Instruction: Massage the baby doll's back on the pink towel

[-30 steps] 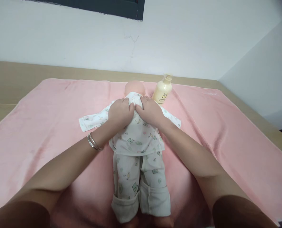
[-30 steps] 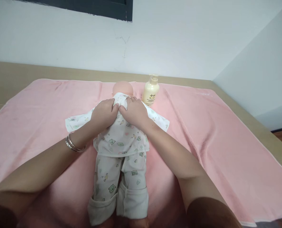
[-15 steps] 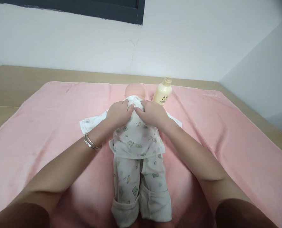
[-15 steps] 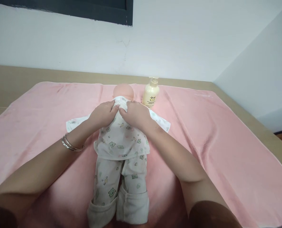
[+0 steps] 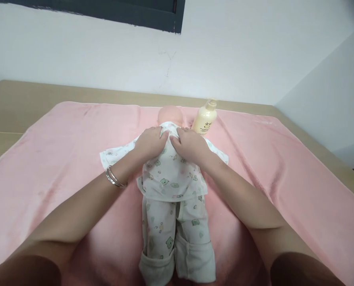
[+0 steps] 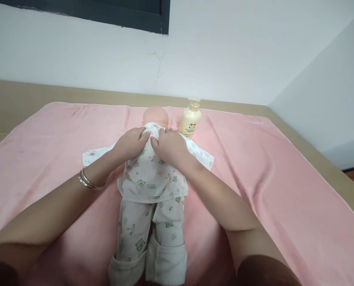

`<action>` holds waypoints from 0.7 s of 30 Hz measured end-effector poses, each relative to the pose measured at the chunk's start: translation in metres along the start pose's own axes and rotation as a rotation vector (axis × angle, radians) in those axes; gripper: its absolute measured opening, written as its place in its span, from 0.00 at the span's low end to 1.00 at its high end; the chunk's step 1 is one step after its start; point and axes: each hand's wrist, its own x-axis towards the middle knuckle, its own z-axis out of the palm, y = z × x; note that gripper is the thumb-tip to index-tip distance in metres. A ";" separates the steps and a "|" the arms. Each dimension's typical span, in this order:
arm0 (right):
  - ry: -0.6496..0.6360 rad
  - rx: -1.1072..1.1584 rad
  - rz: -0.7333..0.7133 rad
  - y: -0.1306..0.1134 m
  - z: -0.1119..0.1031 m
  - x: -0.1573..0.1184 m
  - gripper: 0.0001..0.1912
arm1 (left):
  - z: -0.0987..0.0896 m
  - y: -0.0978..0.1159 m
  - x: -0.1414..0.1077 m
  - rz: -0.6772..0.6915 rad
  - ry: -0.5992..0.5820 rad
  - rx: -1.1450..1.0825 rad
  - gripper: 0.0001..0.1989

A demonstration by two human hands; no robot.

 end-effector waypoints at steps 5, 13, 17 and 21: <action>-0.049 0.155 0.088 0.017 0.003 0.014 0.30 | 0.007 0.015 -0.020 0.127 0.116 0.256 0.21; 0.008 -0.028 -0.067 -0.005 -0.001 -0.004 0.21 | 0.011 -0.001 0.004 -0.026 0.097 -0.064 0.16; -0.032 0.132 0.025 0.006 -0.002 0.007 0.23 | 0.013 0.002 0.003 -0.009 0.128 -0.040 0.17; -0.032 0.174 0.104 0.015 0.002 0.018 0.28 | 0.017 0.004 -0.001 -0.012 0.141 -0.006 0.19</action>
